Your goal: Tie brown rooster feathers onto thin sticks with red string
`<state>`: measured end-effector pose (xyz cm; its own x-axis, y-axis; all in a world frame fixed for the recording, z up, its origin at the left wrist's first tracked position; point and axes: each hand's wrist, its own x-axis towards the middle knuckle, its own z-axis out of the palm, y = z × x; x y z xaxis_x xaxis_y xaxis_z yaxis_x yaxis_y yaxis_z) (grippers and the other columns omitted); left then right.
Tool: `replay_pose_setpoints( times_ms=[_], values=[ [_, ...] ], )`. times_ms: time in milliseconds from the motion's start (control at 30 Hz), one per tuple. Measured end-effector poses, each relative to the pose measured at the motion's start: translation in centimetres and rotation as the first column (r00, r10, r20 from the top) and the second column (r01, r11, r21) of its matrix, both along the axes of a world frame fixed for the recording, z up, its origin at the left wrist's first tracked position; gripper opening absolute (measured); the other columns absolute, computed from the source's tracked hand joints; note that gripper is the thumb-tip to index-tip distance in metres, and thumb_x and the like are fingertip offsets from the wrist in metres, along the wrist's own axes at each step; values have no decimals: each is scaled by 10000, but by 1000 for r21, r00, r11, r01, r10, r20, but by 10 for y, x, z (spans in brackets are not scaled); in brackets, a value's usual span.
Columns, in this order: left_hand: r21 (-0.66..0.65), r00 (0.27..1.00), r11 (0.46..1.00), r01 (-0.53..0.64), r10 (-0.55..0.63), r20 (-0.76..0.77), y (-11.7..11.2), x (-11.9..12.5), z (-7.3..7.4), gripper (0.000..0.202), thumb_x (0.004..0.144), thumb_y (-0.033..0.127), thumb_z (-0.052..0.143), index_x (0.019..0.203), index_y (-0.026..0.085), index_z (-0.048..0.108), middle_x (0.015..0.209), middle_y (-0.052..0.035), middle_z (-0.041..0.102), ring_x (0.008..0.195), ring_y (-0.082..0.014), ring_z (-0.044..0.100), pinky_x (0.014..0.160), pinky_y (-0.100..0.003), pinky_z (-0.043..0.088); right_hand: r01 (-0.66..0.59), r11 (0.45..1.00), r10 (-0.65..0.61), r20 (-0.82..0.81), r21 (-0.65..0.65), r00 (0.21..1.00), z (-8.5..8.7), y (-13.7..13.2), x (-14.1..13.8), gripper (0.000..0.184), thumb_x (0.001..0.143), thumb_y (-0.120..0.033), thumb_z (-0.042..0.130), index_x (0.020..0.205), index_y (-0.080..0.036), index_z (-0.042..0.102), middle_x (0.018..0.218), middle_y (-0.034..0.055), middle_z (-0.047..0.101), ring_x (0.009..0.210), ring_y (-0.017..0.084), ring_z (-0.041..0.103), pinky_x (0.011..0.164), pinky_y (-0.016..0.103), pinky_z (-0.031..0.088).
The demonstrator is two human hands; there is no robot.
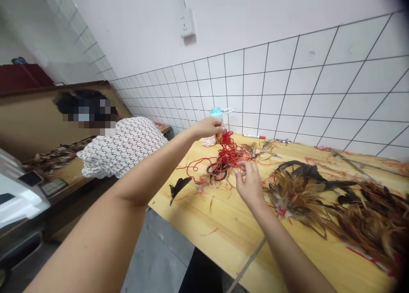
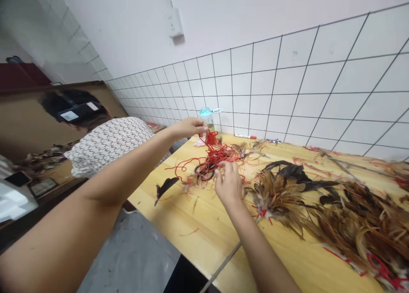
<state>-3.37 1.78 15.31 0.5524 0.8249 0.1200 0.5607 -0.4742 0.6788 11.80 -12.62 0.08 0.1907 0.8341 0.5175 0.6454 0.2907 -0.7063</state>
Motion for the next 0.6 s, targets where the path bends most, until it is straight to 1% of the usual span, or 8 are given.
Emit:
replay_pose_setpoints(
  times_ms=[67, 167, 233, 300, 367, 433, 500, 600],
  values=[
    [31, 995, 998, 48, -45, -93, -22, -1, 15, 135, 774, 272, 608, 727, 151, 645, 615, -25, 607, 596, -129, 541, 592, -263, 382, 70, 997, -68, -38, 32, 997, 17, 5, 3, 318, 838, -305, 529, 1119, -159, 567, 1066, 130, 543, 843, 225, 570, 825, 392, 458],
    [14, 977, 987, 160, -156, -142, -51, 0, 27, 124, 761, 263, 618, 717, 151, 649, 608, -21, 597, 586, -134, 537, 585, -269, 383, 64, 991, -66, 12, 119, 998, 48, 21, -2, 412, 803, -355, 579, 1162, -152, 578, 1126, 150, 541, 1048, 273, 524, 947, 428, 407],
    [17, 968, 976, 217, -213, -134, -66, -2, 32, 130, 771, 259, 603, 710, 150, 637, 616, -13, 587, 587, -124, 527, 587, -263, 381, 16, 994, -29, 110, 111, 994, 67, 37, -8, 313, 802, -378, 578, 1038, -183, 641, 1072, 129, 587, 1091, 290, 499, 971, 440, 377],
    [55, 975, 976, 210, -204, -92, -79, -8, 38, 142, 791, 258, 580, 716, 146, 623, 636, -6, 577, 600, -108, 511, 598, -254, 380, -48, 998, 41, 170, 33, 985, 81, 52, -15, 212, 822, -351, 535, 859, -184, 660, 958, 107, 634, 993, 270, 541, 892, 400, 412],
    [111, 990, 984, 142, -142, -9, -88, -19, 48, 141, 812, 251, 561, 738, 142, 614, 667, -5, 576, 614, -93, 495, 611, -245, 382, -141, 985, 154, 145, -97, 977, 87, 65, -18, 259, 872, -329, 443, 840, -184, 655, 840, 70, 663, 815, 217, 585, 760, 334, 439],
    [176, 994, 984, 23, -41, 101, -96, -38, 61, 125, 824, 229, 555, 758, 136, 606, 698, -8, 581, 623, -81, 479, 618, -239, 381, -156, 969, 186, 152, -192, 971, 84, 75, -16, 303, 900, -324, 389, 871, -188, 658, 786, 41, 676, 726, 179, 589, 684, 283, 428],
    [229, 972, 966, -124, 71, 225, -104, -64, 77, 111, 837, 200, 546, 769, 126, 593, 729, -12, 590, 624, -68, 463, 614, -229, 377, -65, 969, 118, 213, -239, 970, 78, 85, -8, 302, 900, -299, 384, 886, -191, 665, 797, 36, 689, 715, 165, 591, 650, 257, 411],
    [292, 882, 899, -326, 179, 435, -114, -111, 103, 100, 857, 157, 530, 772, 110, 555, 772, -8, 593, 628, -41, 435, 603, -198, 367, 29, 960, 53, 279, -279, 959, 68, 103, 13, 261, 867, -257, 434, 830, -175, 678, 789, 59, 695, 718, 171, 593, 630, 252, 393]
  ],
)
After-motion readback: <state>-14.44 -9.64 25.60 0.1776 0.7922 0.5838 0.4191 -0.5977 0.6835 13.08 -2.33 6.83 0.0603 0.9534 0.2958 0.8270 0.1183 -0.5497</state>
